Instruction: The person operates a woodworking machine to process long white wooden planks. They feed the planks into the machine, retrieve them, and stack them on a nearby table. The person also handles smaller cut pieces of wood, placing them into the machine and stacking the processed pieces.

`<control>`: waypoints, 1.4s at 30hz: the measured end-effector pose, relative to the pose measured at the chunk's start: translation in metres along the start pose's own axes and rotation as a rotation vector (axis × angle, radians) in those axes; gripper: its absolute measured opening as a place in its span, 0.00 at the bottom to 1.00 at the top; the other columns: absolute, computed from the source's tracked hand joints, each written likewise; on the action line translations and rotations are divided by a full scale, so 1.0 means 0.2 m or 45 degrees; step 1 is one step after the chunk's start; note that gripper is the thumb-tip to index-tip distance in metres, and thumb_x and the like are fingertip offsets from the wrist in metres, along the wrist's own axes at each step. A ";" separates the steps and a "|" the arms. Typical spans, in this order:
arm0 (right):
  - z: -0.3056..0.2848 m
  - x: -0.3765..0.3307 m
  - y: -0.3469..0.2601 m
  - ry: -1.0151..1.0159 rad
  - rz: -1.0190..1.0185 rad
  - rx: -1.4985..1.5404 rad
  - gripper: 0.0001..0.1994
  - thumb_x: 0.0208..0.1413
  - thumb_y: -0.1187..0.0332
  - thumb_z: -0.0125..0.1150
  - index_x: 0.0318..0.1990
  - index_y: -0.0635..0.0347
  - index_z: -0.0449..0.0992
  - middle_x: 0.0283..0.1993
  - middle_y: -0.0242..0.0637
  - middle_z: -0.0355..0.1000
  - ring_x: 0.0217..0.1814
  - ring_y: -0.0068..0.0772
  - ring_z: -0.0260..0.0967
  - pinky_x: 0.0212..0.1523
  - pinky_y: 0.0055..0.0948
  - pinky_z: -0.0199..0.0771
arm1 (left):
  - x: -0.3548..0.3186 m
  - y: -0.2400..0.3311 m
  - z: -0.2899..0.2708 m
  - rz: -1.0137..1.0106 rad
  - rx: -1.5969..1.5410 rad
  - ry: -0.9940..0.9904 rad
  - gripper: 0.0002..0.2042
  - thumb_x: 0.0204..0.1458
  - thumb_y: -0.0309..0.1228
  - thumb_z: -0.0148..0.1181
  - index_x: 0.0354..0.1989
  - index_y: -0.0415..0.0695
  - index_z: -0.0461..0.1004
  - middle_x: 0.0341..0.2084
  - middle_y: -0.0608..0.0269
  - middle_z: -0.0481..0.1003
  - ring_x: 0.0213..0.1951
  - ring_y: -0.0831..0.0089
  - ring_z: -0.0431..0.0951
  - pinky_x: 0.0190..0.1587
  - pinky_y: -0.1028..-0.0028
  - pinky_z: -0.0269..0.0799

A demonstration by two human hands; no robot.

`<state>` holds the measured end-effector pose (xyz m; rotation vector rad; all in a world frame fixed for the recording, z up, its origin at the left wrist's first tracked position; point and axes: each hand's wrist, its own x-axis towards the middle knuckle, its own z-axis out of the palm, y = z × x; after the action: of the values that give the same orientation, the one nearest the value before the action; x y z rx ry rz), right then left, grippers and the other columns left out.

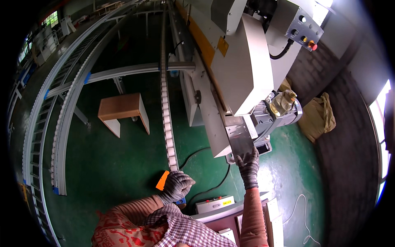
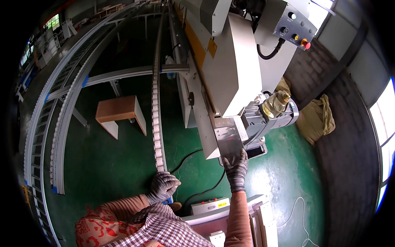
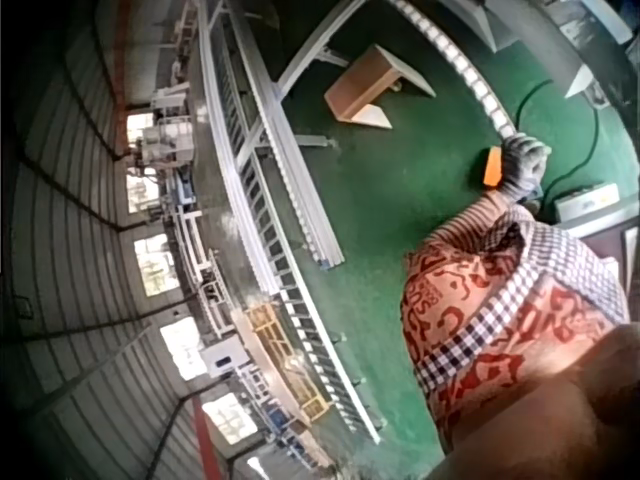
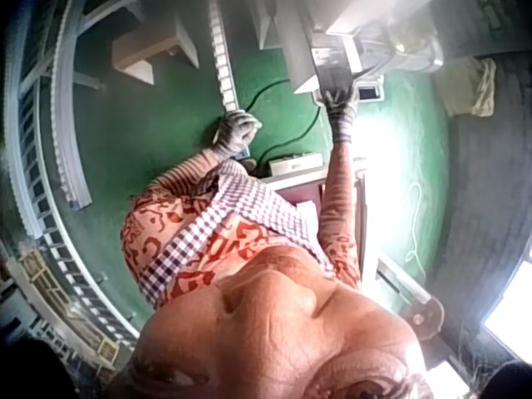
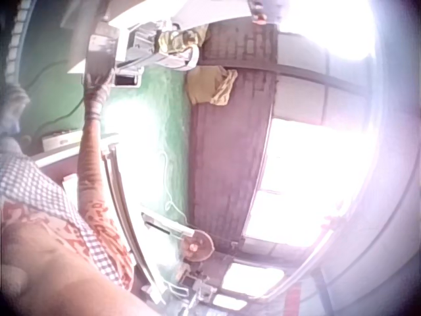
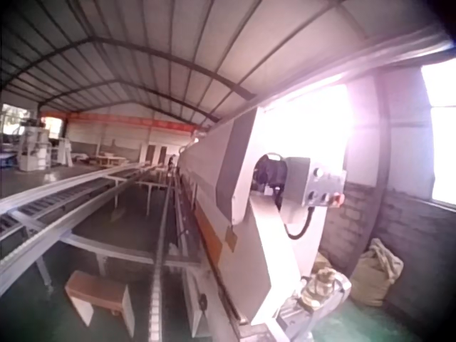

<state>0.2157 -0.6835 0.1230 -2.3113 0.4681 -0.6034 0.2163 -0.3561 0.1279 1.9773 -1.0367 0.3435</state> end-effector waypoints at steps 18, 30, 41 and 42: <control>-0.04 0.31 -0.16 -0.029 0.077 -0.539 0.58 0.27 0.49 0.76 0.65 0.65 0.47 0.66 0.58 0.48 0.68 0.54 0.47 0.67 0.41 0.47 | 0.01 0.01 -0.01 -0.016 -0.006 -0.004 0.09 0.37 0.26 0.62 0.31 0.47 0.77 0.30 0.65 0.77 0.35 0.65 0.77 0.45 0.63 0.70; -0.39 0.06 -0.09 -0.549 0.275 -0.648 0.61 0.24 0.50 0.77 0.67 0.61 0.44 0.58 0.55 0.60 0.56 0.53 0.62 0.57 0.41 0.65 | 0.02 0.01 0.01 -0.016 0.047 -0.043 0.08 0.40 0.26 0.60 0.31 0.47 0.77 0.30 0.64 0.76 0.36 0.63 0.75 0.45 0.64 0.69; -1.04 -1.34 0.00 -0.327 0.276 -0.417 0.52 0.19 0.58 0.75 0.62 0.50 0.60 0.52 0.48 0.65 0.54 0.50 0.63 0.56 0.43 0.60 | 0.41 0.04 0.32 -1.269 -1.030 0.037 0.32 0.54 0.40 0.58 0.65 0.53 0.52 0.58 0.56 0.59 0.56 0.64 0.63 0.57 0.65 0.61; -1.09 -1.50 0.01 -0.312 0.266 -0.403 0.52 0.18 0.58 0.75 0.62 0.50 0.60 0.52 0.48 0.65 0.54 0.50 0.62 0.56 0.43 0.60 | 0.43 0.05 0.37 -1.341 -1.009 -0.041 0.34 0.52 0.47 0.57 0.65 0.56 0.50 0.60 0.58 0.58 0.58 0.63 0.62 0.54 0.64 0.63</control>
<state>-0.1500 -0.6565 0.1763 -2.5460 0.7173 -0.1476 0.2516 -0.4638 0.1383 1.5062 0.0046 -0.5924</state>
